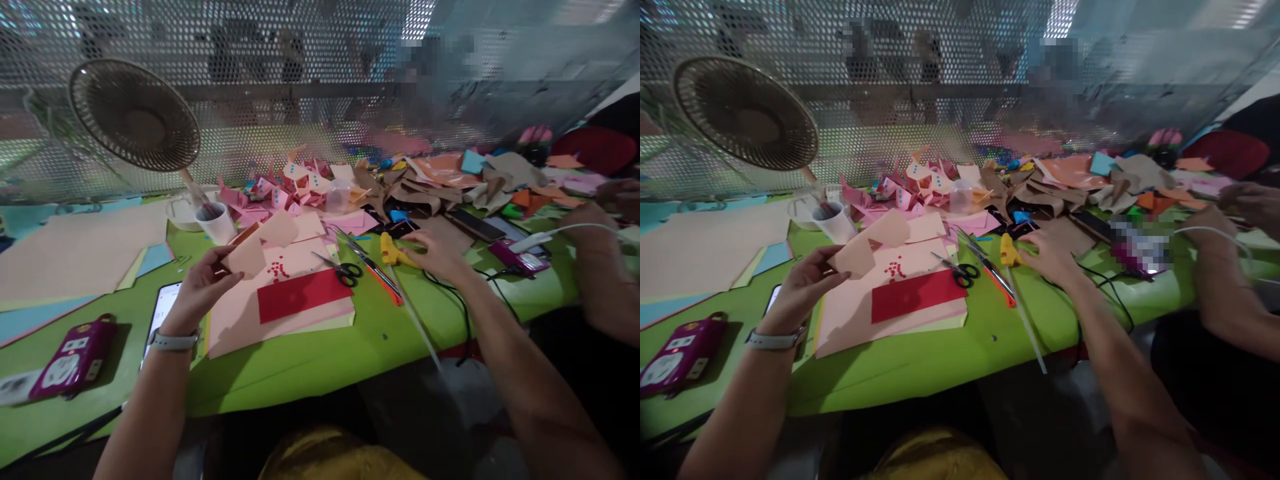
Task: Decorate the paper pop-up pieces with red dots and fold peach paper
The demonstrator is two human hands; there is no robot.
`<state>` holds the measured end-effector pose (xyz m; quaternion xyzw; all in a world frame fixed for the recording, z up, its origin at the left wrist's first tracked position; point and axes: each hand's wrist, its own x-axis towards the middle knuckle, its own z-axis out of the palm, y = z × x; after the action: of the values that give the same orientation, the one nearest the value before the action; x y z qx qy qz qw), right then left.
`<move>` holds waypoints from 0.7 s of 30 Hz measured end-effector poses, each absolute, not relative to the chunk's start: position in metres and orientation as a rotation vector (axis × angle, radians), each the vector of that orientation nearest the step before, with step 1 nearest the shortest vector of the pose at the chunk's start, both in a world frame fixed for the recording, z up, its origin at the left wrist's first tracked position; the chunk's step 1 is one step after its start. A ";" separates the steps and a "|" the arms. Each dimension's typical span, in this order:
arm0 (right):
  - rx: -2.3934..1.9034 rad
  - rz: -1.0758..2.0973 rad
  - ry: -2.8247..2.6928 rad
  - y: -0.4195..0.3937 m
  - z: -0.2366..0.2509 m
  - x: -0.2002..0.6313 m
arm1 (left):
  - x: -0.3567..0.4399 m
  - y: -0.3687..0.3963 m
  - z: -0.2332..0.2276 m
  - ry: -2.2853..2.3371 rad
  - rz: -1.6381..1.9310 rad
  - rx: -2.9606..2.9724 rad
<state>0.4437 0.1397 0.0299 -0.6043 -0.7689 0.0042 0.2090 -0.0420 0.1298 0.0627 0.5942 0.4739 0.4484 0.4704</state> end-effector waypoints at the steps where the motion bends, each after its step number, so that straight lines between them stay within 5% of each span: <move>1: -1.670 -0.035 -2.081 0.137 0.036 0.430 | -0.042 0.130 0.062 1.167 1.099 1.453; 8: -1.644 -0.054 -2.315 0.153 0.056 0.354 | -0.041 0.131 0.063 1.193 1.112 1.468; 21: -2.087 -0.012 -2.309 0.209 0.024 0.349 | -0.045 0.133 0.056 1.170 1.106 1.491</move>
<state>0.3486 0.2089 0.0239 -0.6704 -0.7418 -0.0038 0.0145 -0.0450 0.1329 0.0558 0.6046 0.4745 0.4485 0.4563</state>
